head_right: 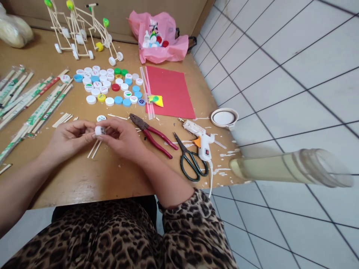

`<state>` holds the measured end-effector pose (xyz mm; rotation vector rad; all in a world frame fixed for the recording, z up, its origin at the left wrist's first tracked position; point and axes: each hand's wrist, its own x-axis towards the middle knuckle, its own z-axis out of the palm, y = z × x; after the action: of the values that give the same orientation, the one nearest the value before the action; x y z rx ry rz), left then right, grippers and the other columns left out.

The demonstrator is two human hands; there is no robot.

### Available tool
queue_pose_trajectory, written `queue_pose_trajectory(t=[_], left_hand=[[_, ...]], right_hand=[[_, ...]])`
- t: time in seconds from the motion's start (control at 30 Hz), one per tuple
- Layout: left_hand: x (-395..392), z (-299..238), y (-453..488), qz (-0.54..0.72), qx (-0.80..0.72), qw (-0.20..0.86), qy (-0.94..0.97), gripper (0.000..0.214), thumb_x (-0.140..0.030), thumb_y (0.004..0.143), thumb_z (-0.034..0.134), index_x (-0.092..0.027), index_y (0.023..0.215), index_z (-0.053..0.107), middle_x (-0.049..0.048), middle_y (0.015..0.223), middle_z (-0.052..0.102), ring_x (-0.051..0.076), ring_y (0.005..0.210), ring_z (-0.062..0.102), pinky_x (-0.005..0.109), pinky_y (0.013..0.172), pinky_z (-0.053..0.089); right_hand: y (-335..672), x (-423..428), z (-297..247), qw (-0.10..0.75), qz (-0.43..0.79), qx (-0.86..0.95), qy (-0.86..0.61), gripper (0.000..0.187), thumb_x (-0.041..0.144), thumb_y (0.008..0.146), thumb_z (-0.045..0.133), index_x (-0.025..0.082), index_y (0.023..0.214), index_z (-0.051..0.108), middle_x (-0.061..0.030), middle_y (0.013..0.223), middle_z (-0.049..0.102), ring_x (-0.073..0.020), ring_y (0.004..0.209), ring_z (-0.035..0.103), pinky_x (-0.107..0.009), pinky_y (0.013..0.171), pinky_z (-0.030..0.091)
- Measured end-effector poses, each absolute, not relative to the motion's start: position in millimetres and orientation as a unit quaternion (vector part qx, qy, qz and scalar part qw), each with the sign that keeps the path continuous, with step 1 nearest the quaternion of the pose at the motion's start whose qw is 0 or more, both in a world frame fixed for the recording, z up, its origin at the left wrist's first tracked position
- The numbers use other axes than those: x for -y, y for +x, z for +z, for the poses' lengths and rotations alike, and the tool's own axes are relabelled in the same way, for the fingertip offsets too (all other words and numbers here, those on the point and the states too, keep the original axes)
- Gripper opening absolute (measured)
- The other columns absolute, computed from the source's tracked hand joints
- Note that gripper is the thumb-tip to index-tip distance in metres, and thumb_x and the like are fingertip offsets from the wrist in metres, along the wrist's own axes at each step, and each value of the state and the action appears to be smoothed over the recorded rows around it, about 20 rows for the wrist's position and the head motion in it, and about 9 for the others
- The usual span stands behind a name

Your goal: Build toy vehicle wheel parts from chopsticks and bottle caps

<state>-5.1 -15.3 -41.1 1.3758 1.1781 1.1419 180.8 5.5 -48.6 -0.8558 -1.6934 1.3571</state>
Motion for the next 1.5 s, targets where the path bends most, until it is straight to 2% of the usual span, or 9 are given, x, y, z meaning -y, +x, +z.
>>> queue_pose_trajectory(t=[0.17, 0.4, 0.53, 0.7, 0.83, 1.07, 1.27, 1.37, 1.5], left_hand=[[11, -35, -11, 0.528, -0.47, 0.511, 0.489, 0.043, -0.033, 0.057, 0.097, -0.02, 0.092, 0.077, 0.0016, 0.075, 0.076, 0.014, 0.064, 0.067, 0.025, 0.063, 0.056], [14, -31, -4, 0.557, -0.463, 0.544, 0.424, 0.03, -0.03, 0.06, 0.095, -0.019, 0.082, 0.079, 0.0017, 0.07, 0.077, 0.013, 0.061, 0.068, 0.023, 0.059, 0.056], [11, -37, -3, 0.578, -0.452, 0.571, 0.369, 0.026, -0.032, 0.059, 0.095, -0.018, 0.073, 0.077, 0.0011, 0.065, 0.075, 0.012, 0.059, 0.068, 0.02, 0.055, 0.054], [5, -42, -8, 0.569, -0.434, 0.632, 0.297, 0.022, -0.028, 0.066, 0.093, -0.016, 0.068, 0.074, 0.0009, 0.064, 0.073, 0.01, 0.056, 0.066, 0.015, 0.048, 0.05], [4, -39, -9, 0.539, -0.425, 0.682, 0.253, 0.02, -0.02, 0.068, 0.092, -0.014, 0.063, 0.073, 0.0006, 0.059, 0.07, 0.008, 0.051, 0.063, 0.013, 0.044, 0.047], [6, -31, -2, 0.514, -0.452, 0.693, 0.226, 0.015, -0.009, 0.076, 0.083, -0.013, 0.064, 0.074, 0.0004, 0.057, 0.068, 0.008, 0.051, 0.064, 0.014, 0.049, 0.053], [7, -35, -4, 0.507, -0.433, 0.698, 0.262, 0.016, -0.018, 0.07, 0.091, -0.012, 0.07, 0.076, 0.0014, 0.06, 0.07, 0.009, 0.052, 0.064, 0.016, 0.051, 0.054], [7, -39, -5, 0.526, -0.421, 0.681, 0.287, 0.028, -0.025, 0.062, 0.097, -0.014, 0.081, 0.078, 0.0015, 0.068, 0.075, 0.01, 0.06, 0.068, 0.017, 0.057, 0.056], [12, -41, -5, 0.559, -0.419, 0.628, 0.342, 0.036, -0.032, 0.061, 0.098, -0.019, 0.09, 0.079, 0.0012, 0.077, 0.078, 0.011, 0.066, 0.07, 0.018, 0.061, 0.057]], right_hand=[[183, -13, -49, 0.42, 0.654, 0.543, -0.318, 0.027, 0.035, 0.079, 0.084, 0.025, 0.101, 0.072, 0.0, 0.097, 0.077, -0.0134, 0.085, 0.073, -0.031, 0.083, 0.062], [177, -14, -54, 0.414, 0.714, 0.478, -0.301, 0.032, 0.039, 0.075, 0.087, 0.026, 0.101, 0.073, -0.0005, 0.105, 0.079, -0.0159, 0.093, 0.076, -0.032, 0.085, 0.064], [175, -10, -55, 0.413, 0.696, 0.511, -0.29, 0.028, 0.03, 0.078, 0.084, 0.027, 0.104, 0.073, 0.0004, 0.104, 0.078, -0.0147, 0.093, 0.074, -0.032, 0.084, 0.064], [176, -4, -54, 0.411, 0.648, 0.579, -0.276, 0.033, 0.021, 0.082, 0.079, 0.027, 0.113, 0.071, -0.0005, 0.111, 0.075, -0.0125, 0.094, 0.072, -0.031, 0.089, 0.061], [173, -2, -56, 0.404, 0.589, 0.647, -0.267, 0.025, 0.023, 0.089, 0.074, 0.024, 0.113, 0.071, -0.002, 0.108, 0.074, -0.0115, 0.086, 0.068, -0.03, 0.085, 0.06], [171, -2, -62, 0.41, 0.5, 0.697, -0.308, 0.016, 0.031, 0.092, 0.073, 0.022, 0.104, 0.073, -0.0003, 0.09, 0.071, -0.0117, 0.077, 0.063, -0.028, 0.074, 0.057], [168, 0, -60, 0.424, 0.51, 0.693, -0.282, 0.014, 0.031, 0.087, 0.077, 0.021, 0.095, 0.072, 0.0004, 0.088, 0.07, -0.0104, 0.072, 0.061, -0.026, 0.068, 0.054], [166, 0, -58, 0.446, 0.527, 0.657, -0.304, 0.017, 0.036, 0.084, 0.079, 0.021, 0.088, 0.071, 0.0014, 0.082, 0.068, -0.0099, 0.068, 0.058, -0.026, 0.065, 0.052], [166, -2, -54, 0.472, 0.571, 0.585, -0.33, 0.026, 0.042, 0.079, 0.084, 0.022, 0.088, 0.071, 0.002, 0.081, 0.071, -0.0103, 0.069, 0.063, -0.028, 0.07, 0.058]])
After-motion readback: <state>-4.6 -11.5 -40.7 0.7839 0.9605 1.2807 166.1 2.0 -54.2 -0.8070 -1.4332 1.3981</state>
